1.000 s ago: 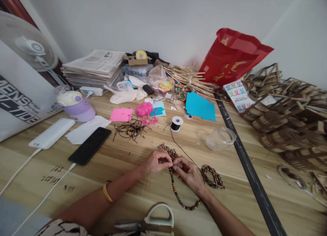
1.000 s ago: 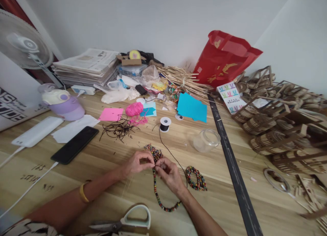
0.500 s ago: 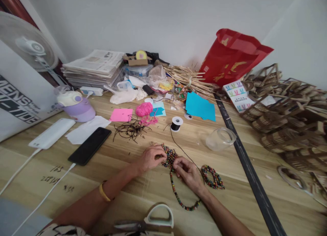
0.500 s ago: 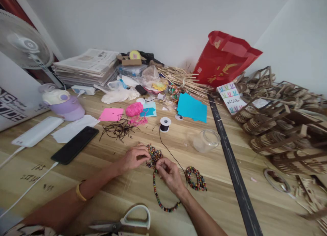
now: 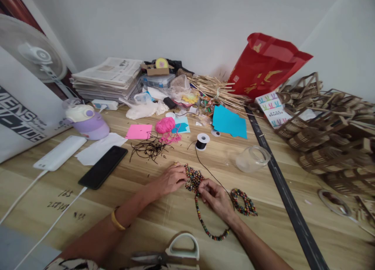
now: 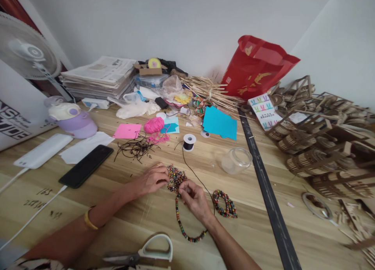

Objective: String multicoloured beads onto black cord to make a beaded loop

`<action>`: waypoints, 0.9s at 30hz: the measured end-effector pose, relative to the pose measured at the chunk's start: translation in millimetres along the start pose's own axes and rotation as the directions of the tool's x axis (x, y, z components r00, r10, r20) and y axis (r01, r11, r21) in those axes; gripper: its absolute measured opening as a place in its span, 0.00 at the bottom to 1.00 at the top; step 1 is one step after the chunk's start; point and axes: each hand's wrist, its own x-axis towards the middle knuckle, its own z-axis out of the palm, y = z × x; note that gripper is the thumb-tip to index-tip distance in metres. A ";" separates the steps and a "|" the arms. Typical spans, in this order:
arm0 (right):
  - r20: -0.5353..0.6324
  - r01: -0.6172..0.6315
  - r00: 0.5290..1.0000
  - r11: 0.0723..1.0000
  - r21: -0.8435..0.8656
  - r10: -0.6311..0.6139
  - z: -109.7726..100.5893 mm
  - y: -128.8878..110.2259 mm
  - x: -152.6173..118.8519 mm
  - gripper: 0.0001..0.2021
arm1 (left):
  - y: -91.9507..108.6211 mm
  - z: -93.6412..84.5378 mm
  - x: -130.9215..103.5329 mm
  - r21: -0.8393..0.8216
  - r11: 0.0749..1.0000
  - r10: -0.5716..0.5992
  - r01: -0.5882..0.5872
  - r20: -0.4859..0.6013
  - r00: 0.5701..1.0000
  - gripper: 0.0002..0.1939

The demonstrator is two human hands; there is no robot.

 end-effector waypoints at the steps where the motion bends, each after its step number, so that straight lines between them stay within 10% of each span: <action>1: 0.000 -0.001 1.000 1.000 -0.001 0.001 0.0 -0.3 0.0 0.17 | 0.9 -1.3 0.1 0.001 1.000 -0.006 0.006 0.012 1.000 0.05; 27: -0.009 0.012 1.000 0.999 -0.034 -0.012 0.0 -0.1 0.4 0.16 | 3.7 3.7 0.1 0.023 0.999 0.038 -0.039 0.031 0.999 0.07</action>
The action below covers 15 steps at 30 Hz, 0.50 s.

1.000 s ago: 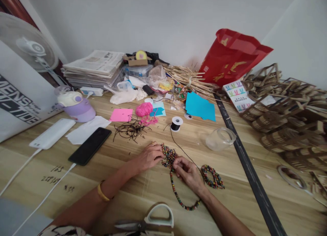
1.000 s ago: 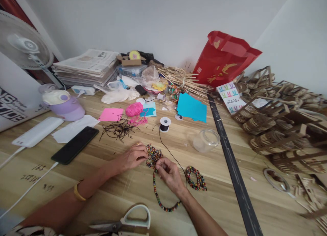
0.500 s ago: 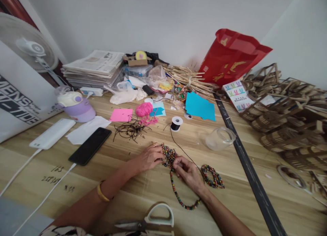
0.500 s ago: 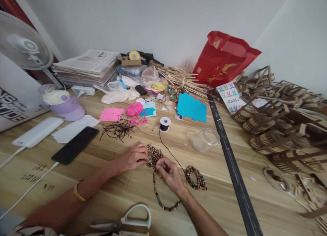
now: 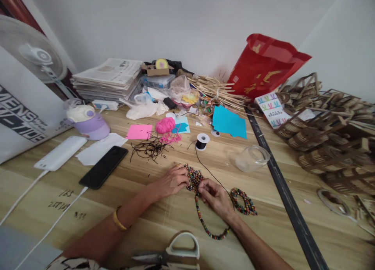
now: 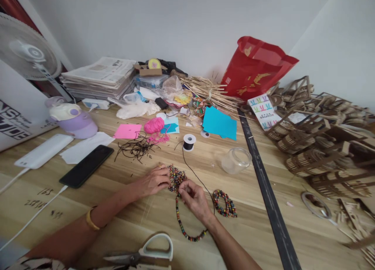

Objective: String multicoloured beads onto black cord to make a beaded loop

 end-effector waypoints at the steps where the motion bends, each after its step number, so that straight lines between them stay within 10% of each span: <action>1: -0.002 0.001 1.000 1.000 -0.004 -0.001 0.0 -0.2 0.0 0.17 | -1.2 1.8 0.4 -0.022 1.000 -0.003 0.003 -0.020 1.000 0.07; 7: 0.006 0.005 1.000 1.000 0.007 -0.005 0.1 -2.4 -0.3 0.17 | 1.1 3.6 5.1 -0.325 0.938 -0.175 0.120 -0.146 0.974 0.03; 15: 0.015 0.002 1.000 1.000 0.001 -0.002 -0.3 -1.5 -0.6 0.16 | 9.5 1.2 7.7 -0.610 0.731 -0.391 0.306 -0.008 0.920 0.04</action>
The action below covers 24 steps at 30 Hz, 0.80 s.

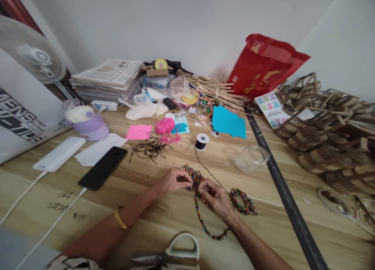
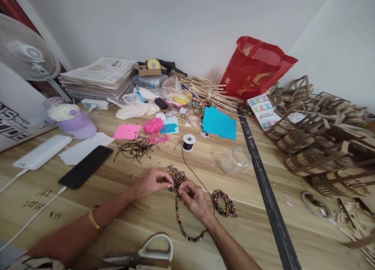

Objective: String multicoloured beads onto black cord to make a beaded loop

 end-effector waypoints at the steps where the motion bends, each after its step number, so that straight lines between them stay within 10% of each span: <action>1: 0.004 0.004 1.000 1.000 -0.001 -0.004 -0.1 1.1 0.0 0.15 | -0.4 0.6 0.2 -0.012 1.000 -0.006 0.006 0.011 1.000 0.04; 24: 0.018 0.056 0.998 0.995 -0.080 -0.055 0.1 6.5 0.3 0.14 | -4.1 7.5 0.9 -0.046 0.999 0.022 -0.020 0.044 0.999 0.05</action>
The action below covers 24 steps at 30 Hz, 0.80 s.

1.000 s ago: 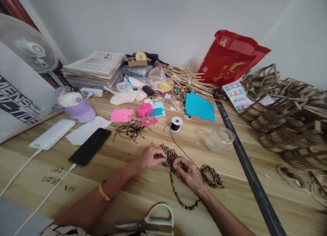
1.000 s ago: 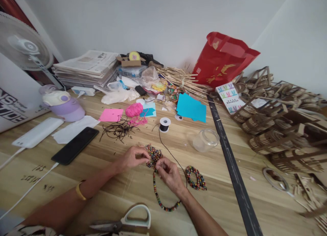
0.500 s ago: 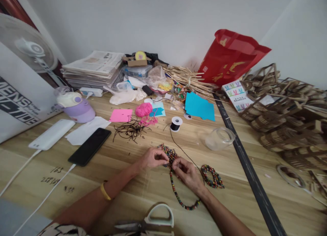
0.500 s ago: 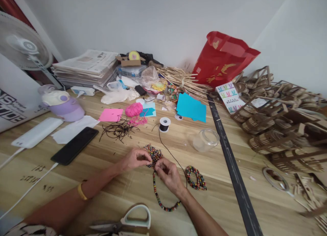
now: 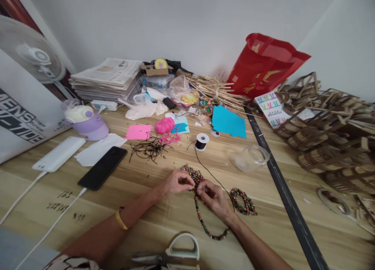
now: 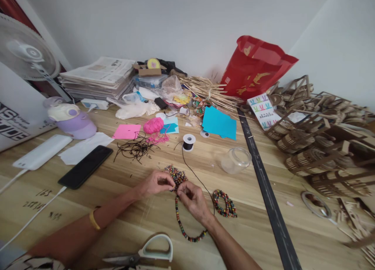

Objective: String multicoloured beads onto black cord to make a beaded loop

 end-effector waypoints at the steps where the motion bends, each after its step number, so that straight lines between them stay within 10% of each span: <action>1: 0.000 0.000 1.000 1.000 -0.002 0.000 0.1 -0.4 0.1 0.14 | 0.4 0.0 0.1 0.003 1.000 0.002 -0.002 0.001 1.000 0.05; 24: -0.005 0.023 1.000 1.000 -0.003 -0.023 0.3 3.2 0.3 0.12 | 4.4 2.5 0.6 0.046 0.998 0.032 -0.033 0.025 0.999 0.04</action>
